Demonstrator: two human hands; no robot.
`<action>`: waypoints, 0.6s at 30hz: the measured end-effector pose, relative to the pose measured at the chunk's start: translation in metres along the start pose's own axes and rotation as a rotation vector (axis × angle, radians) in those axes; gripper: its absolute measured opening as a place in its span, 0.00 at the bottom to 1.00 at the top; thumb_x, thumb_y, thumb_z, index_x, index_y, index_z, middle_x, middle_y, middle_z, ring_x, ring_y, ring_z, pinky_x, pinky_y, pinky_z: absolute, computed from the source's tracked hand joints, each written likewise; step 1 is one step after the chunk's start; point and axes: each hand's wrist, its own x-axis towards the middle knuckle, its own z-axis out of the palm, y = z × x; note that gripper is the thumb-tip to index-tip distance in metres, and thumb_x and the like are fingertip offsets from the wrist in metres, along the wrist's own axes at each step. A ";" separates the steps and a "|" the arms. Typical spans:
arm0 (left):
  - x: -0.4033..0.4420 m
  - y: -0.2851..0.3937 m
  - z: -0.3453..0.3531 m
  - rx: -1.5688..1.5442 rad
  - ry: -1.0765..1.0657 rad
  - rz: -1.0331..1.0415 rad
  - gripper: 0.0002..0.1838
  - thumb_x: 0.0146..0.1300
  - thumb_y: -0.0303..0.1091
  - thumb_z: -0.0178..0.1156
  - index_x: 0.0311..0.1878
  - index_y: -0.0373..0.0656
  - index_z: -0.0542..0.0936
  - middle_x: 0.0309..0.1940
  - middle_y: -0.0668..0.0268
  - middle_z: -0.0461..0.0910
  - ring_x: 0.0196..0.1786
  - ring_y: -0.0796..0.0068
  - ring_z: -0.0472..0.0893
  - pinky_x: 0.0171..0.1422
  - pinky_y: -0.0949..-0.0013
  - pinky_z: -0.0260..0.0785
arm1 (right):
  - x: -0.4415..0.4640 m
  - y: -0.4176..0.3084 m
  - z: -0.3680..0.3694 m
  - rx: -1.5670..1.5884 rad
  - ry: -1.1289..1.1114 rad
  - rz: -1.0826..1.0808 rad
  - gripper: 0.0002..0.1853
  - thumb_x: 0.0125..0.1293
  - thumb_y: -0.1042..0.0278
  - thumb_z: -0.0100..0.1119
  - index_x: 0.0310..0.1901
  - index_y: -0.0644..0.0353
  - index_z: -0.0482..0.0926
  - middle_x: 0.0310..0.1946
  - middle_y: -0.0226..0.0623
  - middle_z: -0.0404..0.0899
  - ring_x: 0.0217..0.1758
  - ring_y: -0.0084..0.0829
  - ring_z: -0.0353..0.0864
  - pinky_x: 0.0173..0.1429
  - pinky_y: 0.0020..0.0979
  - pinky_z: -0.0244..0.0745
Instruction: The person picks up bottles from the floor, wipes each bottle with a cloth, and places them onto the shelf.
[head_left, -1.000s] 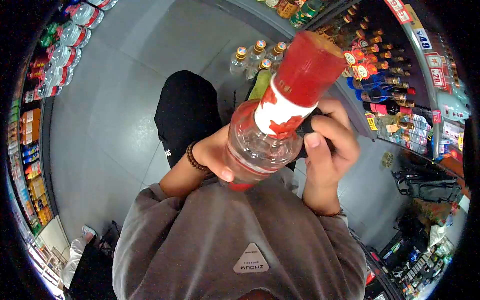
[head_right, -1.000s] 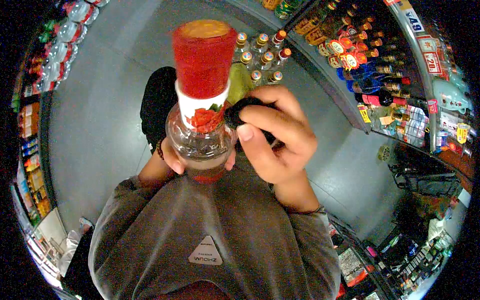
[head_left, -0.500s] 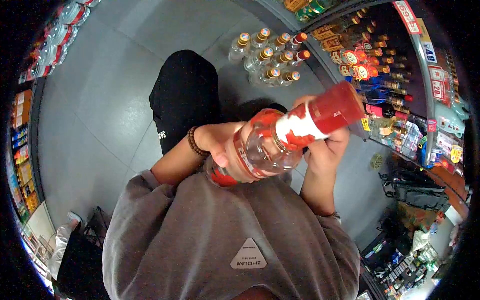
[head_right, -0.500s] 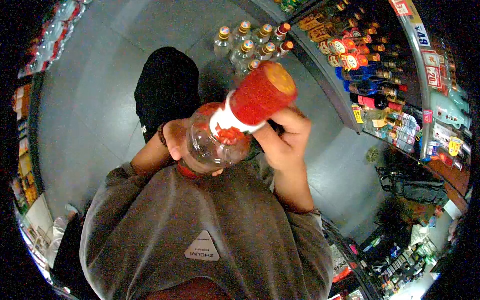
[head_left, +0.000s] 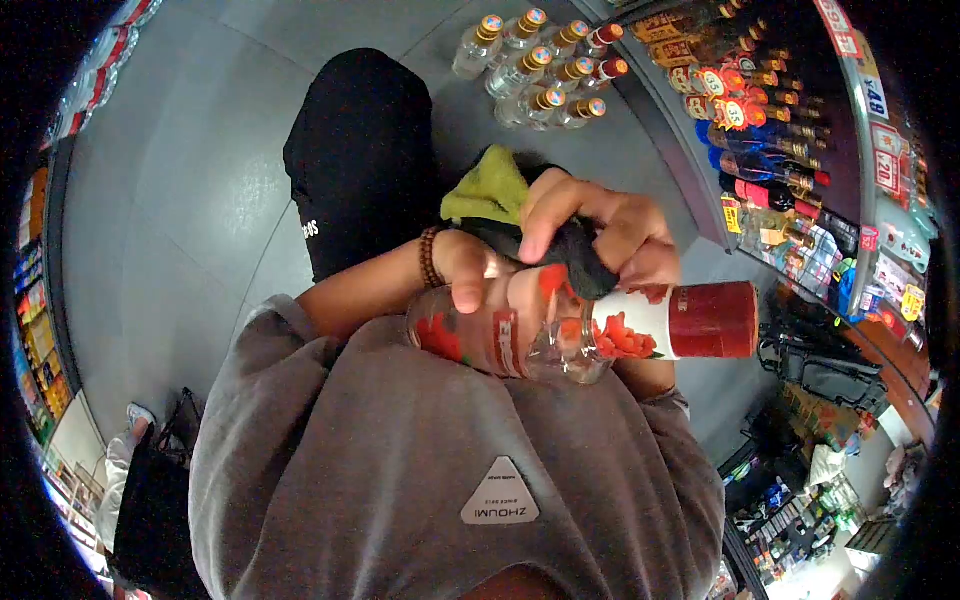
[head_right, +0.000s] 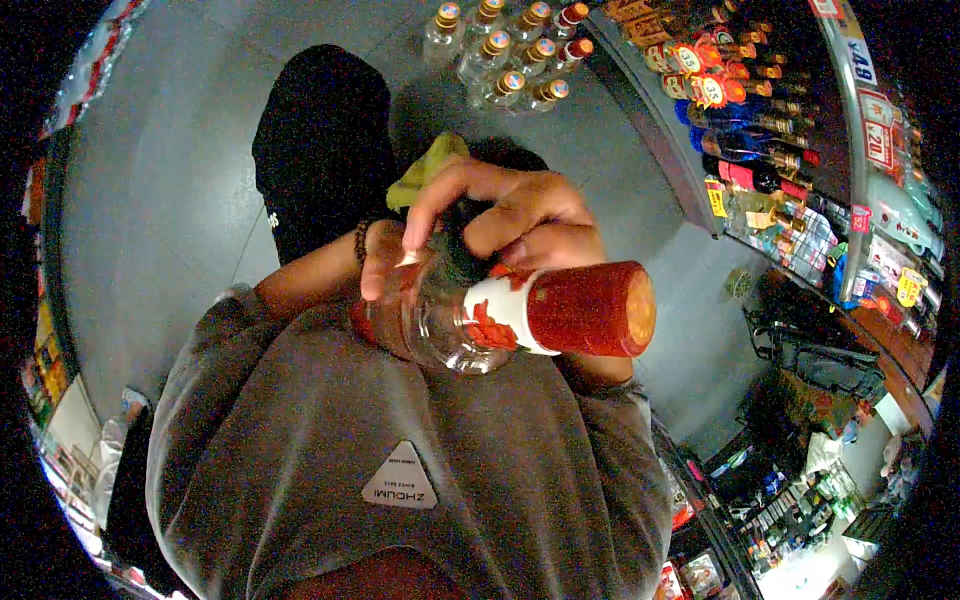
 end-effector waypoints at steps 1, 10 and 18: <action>0.005 -0.003 -0.001 -0.023 0.006 0.008 0.46 0.40 0.37 0.73 0.61 0.26 0.62 0.56 0.52 0.72 0.58 0.66 0.73 0.63 0.65 0.63 | 0.003 0.006 -0.001 0.056 -0.043 -0.024 0.12 0.56 0.61 0.50 0.23 0.57 0.80 0.43 0.58 0.75 0.41 0.42 0.66 0.48 0.39 0.60; 0.014 0.003 0.019 -0.040 0.051 -0.015 0.47 0.40 0.40 0.74 0.61 0.27 0.63 0.56 0.53 0.72 0.58 0.66 0.72 0.64 0.64 0.62 | 0.015 0.016 -0.012 -0.018 -0.514 -0.041 0.16 0.56 0.62 0.46 0.26 0.66 0.80 0.37 0.55 0.78 0.38 0.40 0.72 0.47 0.36 0.65; -0.001 0.035 0.049 0.209 0.162 -0.010 0.48 0.39 0.42 0.75 0.61 0.28 0.63 0.56 0.54 0.72 0.58 0.66 0.72 0.64 0.65 0.62 | -0.006 0.006 -0.005 0.063 0.604 0.312 0.20 0.58 0.62 0.51 0.49 0.64 0.67 0.26 0.37 0.66 0.28 0.24 0.63 0.31 0.26 0.59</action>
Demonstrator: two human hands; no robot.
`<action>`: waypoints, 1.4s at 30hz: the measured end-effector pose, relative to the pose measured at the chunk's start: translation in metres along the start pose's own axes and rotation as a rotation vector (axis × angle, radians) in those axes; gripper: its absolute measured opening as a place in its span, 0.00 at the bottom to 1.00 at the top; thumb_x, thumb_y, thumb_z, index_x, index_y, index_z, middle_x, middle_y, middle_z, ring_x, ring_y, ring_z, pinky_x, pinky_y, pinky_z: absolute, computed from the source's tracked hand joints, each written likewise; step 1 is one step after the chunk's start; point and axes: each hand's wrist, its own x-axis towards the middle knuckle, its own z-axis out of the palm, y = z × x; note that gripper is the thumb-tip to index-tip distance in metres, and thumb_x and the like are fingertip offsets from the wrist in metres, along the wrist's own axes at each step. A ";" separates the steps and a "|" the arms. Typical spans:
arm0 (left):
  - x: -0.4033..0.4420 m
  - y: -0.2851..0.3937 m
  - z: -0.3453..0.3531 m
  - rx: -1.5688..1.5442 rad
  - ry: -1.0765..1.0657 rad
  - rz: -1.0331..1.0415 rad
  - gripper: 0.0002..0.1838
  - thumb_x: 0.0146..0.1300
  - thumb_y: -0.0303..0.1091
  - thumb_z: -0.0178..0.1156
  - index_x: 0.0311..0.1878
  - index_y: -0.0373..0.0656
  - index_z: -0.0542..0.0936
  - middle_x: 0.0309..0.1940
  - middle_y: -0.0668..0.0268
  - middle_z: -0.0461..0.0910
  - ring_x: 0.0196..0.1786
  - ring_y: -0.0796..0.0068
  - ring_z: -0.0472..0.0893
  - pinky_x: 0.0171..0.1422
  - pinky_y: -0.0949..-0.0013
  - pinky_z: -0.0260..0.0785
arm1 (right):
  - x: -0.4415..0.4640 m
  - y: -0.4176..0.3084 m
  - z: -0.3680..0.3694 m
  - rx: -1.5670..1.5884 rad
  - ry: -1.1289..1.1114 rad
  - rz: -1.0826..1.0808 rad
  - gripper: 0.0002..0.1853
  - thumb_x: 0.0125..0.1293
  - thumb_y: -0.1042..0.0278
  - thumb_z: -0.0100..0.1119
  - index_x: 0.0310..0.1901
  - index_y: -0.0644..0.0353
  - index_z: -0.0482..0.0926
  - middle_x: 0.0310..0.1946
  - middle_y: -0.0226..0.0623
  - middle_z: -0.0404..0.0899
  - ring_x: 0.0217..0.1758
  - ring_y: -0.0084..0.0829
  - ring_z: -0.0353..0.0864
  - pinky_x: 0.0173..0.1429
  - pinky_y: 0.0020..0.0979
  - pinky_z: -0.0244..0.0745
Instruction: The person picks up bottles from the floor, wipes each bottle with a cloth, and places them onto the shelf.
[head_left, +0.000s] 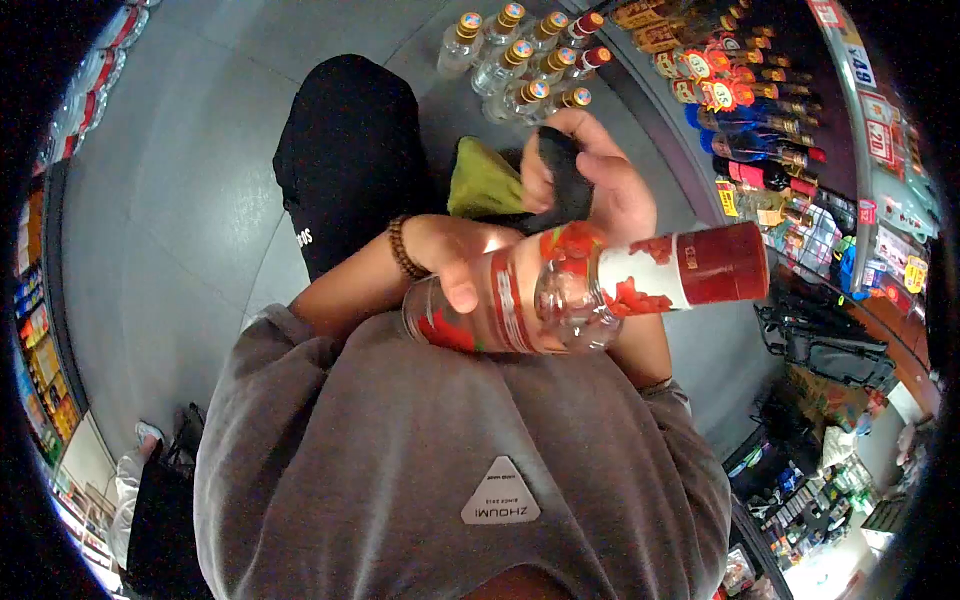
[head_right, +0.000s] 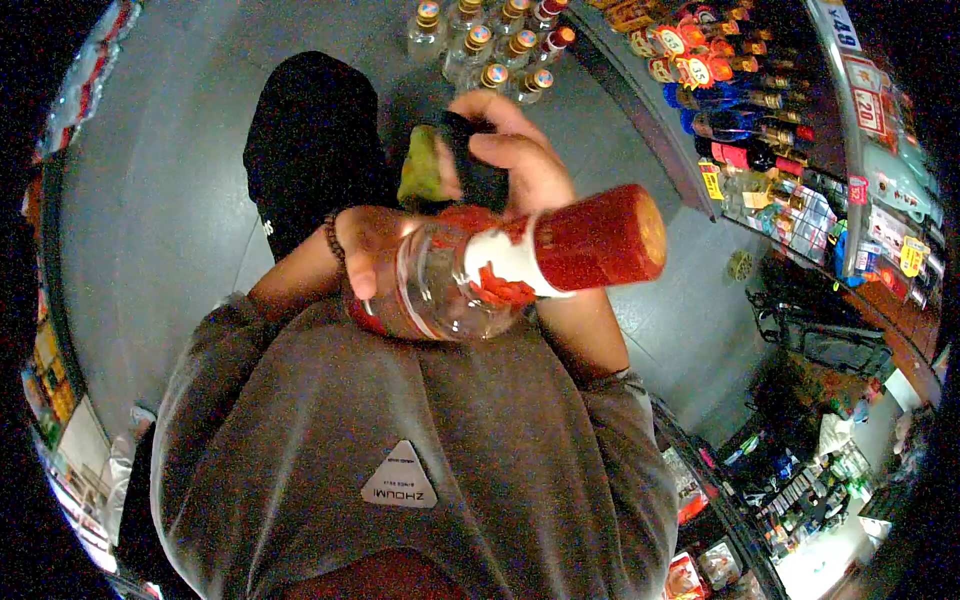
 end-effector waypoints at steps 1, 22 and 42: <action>-0.002 0.004 0.002 0.119 0.032 0.058 0.48 0.39 0.42 0.75 0.61 0.29 0.63 0.55 0.55 0.73 0.57 0.67 0.73 0.63 0.65 0.62 | -0.002 -0.002 -0.003 -0.033 0.011 -0.021 0.19 0.58 0.62 0.51 0.49 0.63 0.66 0.25 0.35 0.64 0.26 0.23 0.61 0.29 0.25 0.58; 0.006 0.024 0.037 0.780 0.779 0.679 0.45 0.42 0.32 0.74 0.63 0.33 0.60 0.57 0.61 0.70 0.59 0.73 0.69 0.66 0.66 0.59 | -0.047 -0.037 0.010 -0.412 0.384 -0.652 0.18 0.51 0.80 0.64 0.42 0.60 0.66 0.31 0.35 0.73 0.30 0.23 0.72 0.35 0.23 0.70; 0.022 0.016 0.035 1.278 1.219 0.688 0.39 0.38 0.37 0.76 0.55 0.36 0.69 0.41 0.60 0.80 0.44 0.75 0.80 0.50 0.70 0.72 | -0.020 -0.042 0.048 -1.421 0.565 -1.007 0.08 0.46 0.81 0.68 0.31 0.61 0.81 0.32 0.39 0.78 0.34 0.32 0.78 0.37 0.26 0.73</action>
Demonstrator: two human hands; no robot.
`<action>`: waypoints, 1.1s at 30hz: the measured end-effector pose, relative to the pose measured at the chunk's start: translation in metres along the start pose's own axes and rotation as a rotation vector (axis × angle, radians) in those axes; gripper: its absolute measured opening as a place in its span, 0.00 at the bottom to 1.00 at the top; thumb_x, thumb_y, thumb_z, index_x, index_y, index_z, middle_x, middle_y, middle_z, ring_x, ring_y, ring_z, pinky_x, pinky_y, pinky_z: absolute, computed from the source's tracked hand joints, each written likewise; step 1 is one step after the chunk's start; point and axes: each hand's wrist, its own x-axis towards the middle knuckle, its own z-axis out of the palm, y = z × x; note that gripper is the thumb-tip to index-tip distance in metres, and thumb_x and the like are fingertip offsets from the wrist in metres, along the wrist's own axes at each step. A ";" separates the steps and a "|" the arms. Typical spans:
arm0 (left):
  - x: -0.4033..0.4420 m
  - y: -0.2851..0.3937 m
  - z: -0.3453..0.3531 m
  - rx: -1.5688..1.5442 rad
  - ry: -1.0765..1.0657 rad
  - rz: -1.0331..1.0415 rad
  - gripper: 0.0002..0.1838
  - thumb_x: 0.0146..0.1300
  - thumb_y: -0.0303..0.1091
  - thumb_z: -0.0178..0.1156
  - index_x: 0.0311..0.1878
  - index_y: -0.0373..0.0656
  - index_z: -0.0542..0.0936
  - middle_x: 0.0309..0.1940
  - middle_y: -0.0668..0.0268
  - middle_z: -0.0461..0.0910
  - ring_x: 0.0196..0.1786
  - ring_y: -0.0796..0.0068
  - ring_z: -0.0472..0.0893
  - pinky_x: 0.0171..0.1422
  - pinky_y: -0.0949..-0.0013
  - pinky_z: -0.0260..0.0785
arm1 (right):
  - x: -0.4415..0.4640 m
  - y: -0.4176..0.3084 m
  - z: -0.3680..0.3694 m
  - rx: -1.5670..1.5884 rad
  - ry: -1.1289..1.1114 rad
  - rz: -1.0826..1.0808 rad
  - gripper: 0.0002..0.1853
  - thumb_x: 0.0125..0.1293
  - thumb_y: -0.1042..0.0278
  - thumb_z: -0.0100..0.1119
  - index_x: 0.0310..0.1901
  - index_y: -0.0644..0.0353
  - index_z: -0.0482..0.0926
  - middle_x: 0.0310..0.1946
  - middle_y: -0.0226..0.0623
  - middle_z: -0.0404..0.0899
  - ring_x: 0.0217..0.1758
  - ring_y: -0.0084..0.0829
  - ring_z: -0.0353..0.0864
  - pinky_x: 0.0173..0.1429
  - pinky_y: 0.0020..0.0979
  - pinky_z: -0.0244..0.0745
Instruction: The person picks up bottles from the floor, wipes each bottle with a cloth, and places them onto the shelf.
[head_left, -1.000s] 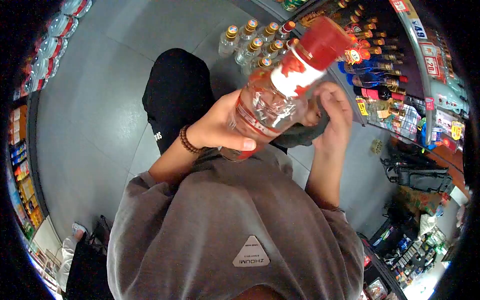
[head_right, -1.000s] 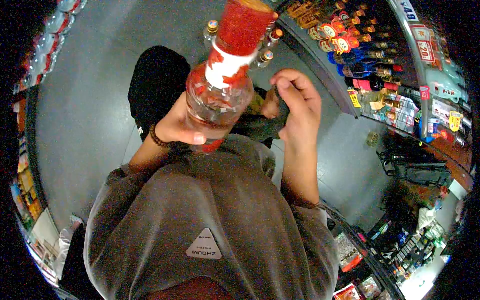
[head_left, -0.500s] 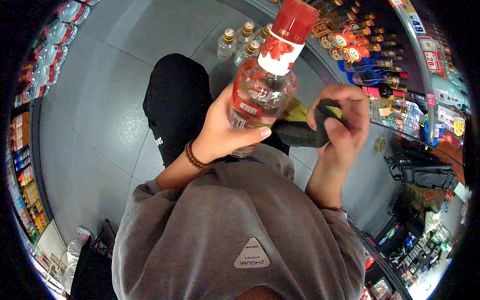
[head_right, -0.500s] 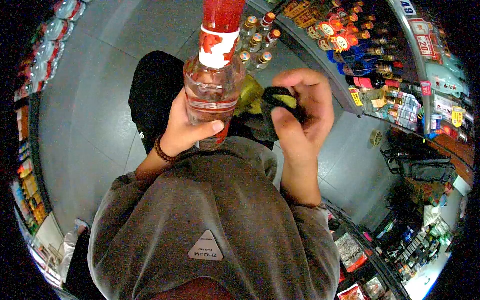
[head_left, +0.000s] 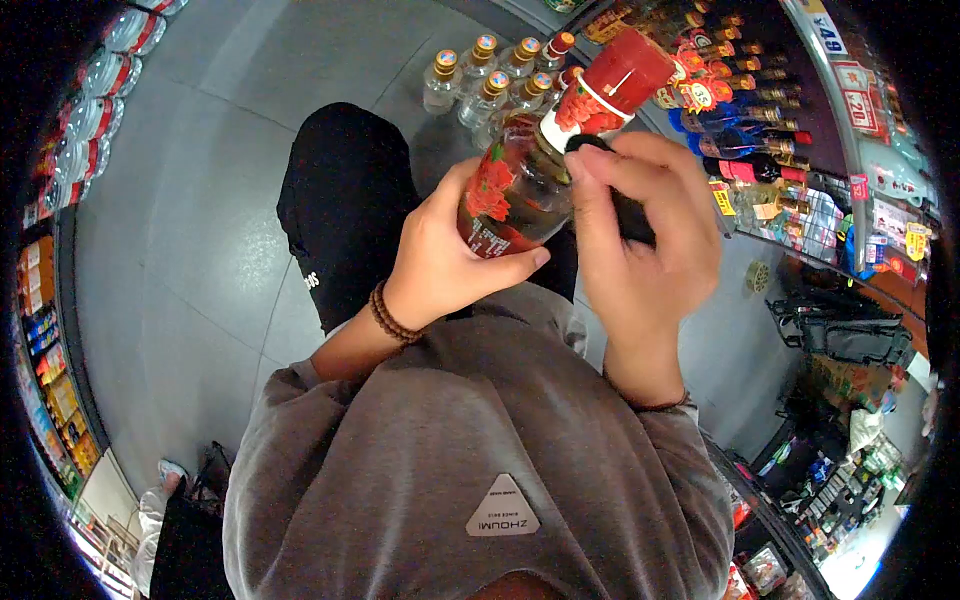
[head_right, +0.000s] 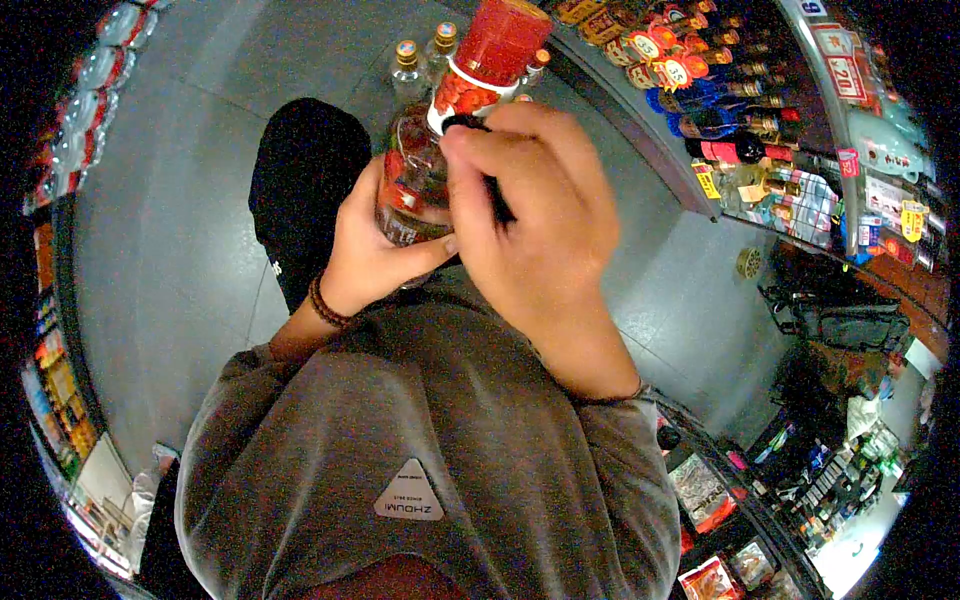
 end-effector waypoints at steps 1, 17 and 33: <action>0.000 -0.001 0.000 -0.034 -0.008 -0.002 0.39 0.38 0.36 0.76 0.55 0.35 0.69 0.42 0.60 0.80 0.44 0.75 0.80 0.51 0.70 0.71 | -0.001 0.000 0.000 -0.029 0.004 0.051 0.07 0.47 0.81 0.68 0.29 0.63 0.81 0.31 0.38 0.79 0.33 0.28 0.77 0.37 0.24 0.70; 0.012 -0.027 -0.014 -1.643 -0.953 -0.164 0.51 0.37 0.53 0.71 0.60 0.34 0.57 0.44 0.45 0.74 0.46 0.51 0.78 0.49 0.54 0.70 | -0.006 0.042 -0.025 0.089 -0.085 0.214 0.17 0.53 0.81 0.47 0.43 0.64 0.81 0.36 0.39 0.77 0.35 0.30 0.76 0.40 0.29 0.72; 0.051 0.008 -0.021 -1.478 -0.788 -0.345 0.54 0.35 0.62 0.72 0.58 0.40 0.54 0.45 0.43 0.73 0.48 0.43 0.77 0.53 0.43 0.72 | 0.010 0.004 -0.065 0.404 -0.158 0.602 0.08 0.57 0.72 0.57 0.38 0.64 0.80 0.24 0.26 0.74 0.27 0.15 0.68 0.31 0.20 0.61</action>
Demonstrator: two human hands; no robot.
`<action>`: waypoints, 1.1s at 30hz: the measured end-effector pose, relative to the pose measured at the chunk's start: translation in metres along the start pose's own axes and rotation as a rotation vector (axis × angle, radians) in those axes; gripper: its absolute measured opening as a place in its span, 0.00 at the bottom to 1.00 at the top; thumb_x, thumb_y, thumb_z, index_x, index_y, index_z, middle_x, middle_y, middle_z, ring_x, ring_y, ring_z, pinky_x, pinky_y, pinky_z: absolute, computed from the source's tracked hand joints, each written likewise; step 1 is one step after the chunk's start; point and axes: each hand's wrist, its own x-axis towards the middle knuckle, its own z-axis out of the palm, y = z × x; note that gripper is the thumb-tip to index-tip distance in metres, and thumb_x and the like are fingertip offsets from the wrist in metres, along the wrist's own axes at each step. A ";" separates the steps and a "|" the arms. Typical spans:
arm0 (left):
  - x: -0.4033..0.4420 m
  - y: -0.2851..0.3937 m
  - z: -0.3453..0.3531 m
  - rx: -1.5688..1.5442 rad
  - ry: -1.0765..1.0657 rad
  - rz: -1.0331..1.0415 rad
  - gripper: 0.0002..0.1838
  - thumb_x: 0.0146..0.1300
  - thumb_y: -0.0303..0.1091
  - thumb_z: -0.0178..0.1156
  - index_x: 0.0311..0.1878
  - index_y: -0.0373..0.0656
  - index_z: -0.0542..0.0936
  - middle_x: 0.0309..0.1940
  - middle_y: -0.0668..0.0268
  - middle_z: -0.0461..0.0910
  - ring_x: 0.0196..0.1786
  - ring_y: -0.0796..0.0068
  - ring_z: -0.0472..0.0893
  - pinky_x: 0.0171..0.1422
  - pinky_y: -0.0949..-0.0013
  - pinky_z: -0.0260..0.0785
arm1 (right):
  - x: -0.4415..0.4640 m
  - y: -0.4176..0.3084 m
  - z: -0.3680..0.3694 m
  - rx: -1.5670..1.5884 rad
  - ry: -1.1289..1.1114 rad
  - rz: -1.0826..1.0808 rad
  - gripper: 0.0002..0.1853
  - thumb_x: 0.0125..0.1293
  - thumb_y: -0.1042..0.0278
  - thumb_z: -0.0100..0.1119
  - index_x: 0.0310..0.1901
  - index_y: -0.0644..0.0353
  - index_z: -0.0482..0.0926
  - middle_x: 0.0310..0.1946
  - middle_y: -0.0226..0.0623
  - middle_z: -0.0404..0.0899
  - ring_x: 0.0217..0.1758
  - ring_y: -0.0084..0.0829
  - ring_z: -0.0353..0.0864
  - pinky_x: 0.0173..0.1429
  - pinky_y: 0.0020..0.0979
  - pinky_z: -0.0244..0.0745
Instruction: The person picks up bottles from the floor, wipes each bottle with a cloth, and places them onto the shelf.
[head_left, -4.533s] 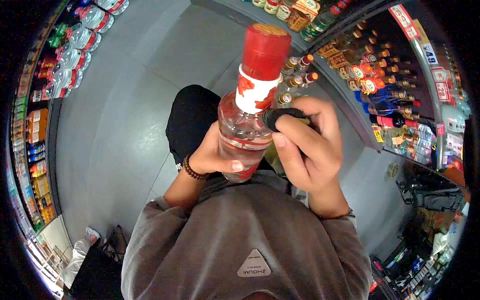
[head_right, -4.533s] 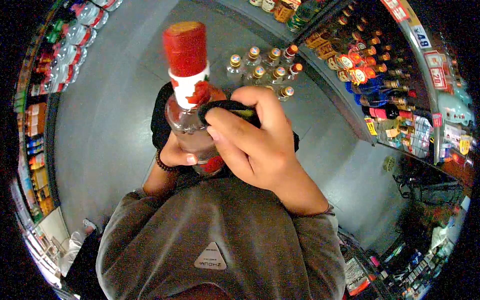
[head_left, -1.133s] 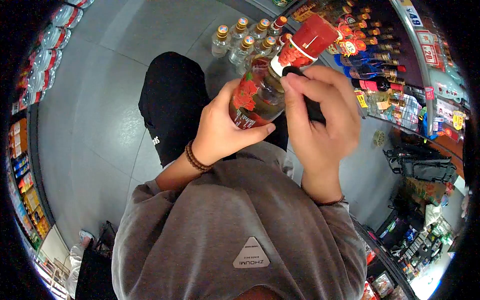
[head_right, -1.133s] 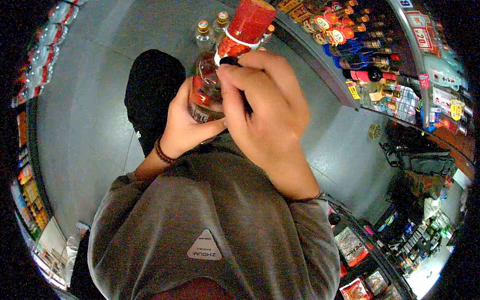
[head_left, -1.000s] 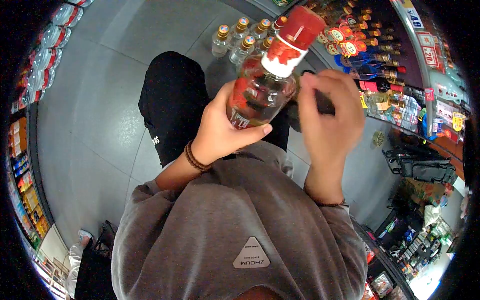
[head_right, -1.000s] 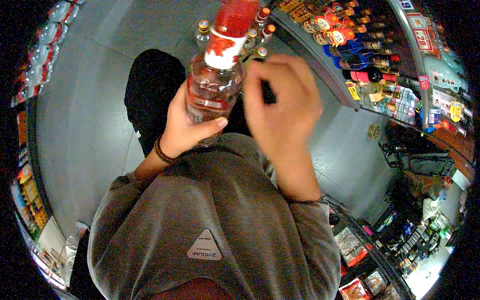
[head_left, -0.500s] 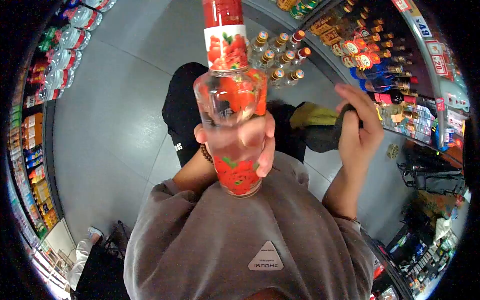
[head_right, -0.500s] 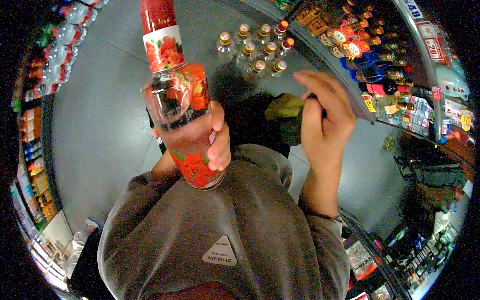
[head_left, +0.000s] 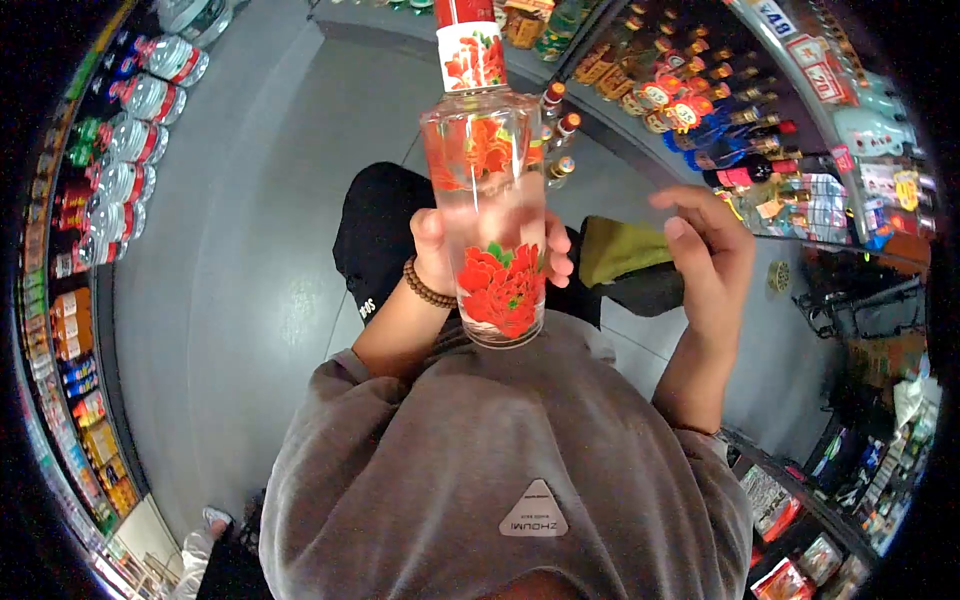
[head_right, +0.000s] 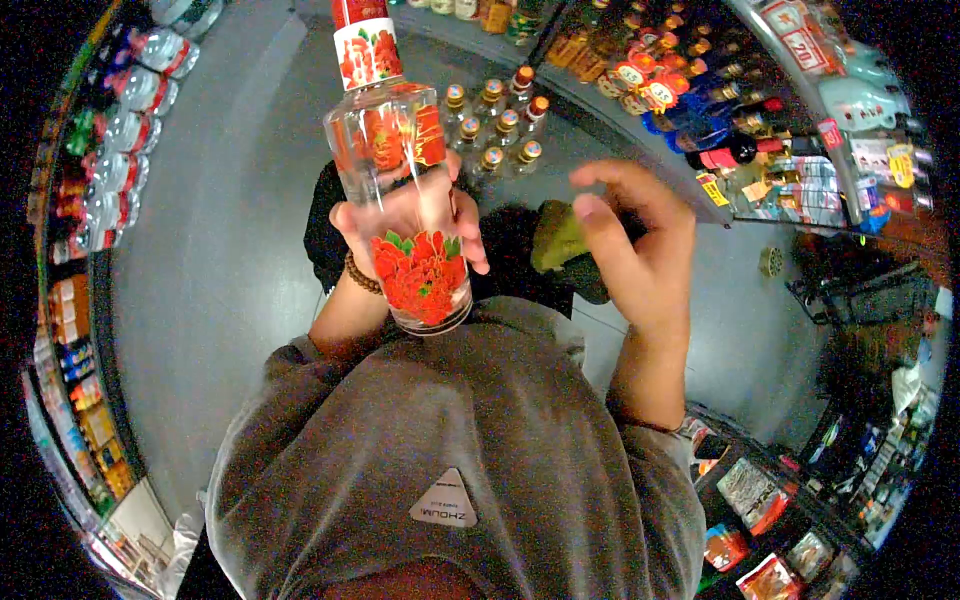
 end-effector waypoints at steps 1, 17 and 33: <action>0.006 0.001 0.002 -0.037 -0.029 -0.028 0.52 0.36 0.61 0.72 0.56 0.40 0.56 0.44 0.45 0.73 0.47 0.44 0.77 0.52 0.43 0.72 | 0.001 -0.003 -0.003 -0.005 0.019 -0.008 0.08 0.57 0.72 0.57 0.38 0.64 0.80 0.24 0.26 0.74 0.27 0.15 0.68 0.31 0.20 0.61; 0.057 -0.049 0.016 -0.747 -0.661 -0.544 0.33 0.49 0.52 0.69 0.47 0.37 0.66 0.31 0.62 0.76 0.30 0.68 0.81 0.31 0.63 0.80 | 0.064 -0.010 0.016 0.493 -0.214 0.003 0.19 0.59 0.54 0.62 0.43 0.61 0.79 0.37 0.32 0.80 0.43 0.23 0.77 0.50 0.26 0.70; 0.077 0.034 0.009 1.056 -0.110 0.019 0.35 0.57 0.44 0.64 0.63 0.35 0.64 0.55 0.59 0.73 0.57 0.71 0.73 0.61 0.66 0.65 | 0.068 -0.083 -0.041 -0.158 0.122 -0.208 0.12 0.51 0.63 0.67 0.31 0.61 0.78 0.25 0.25 0.76 0.28 0.17 0.73 0.32 0.22 0.66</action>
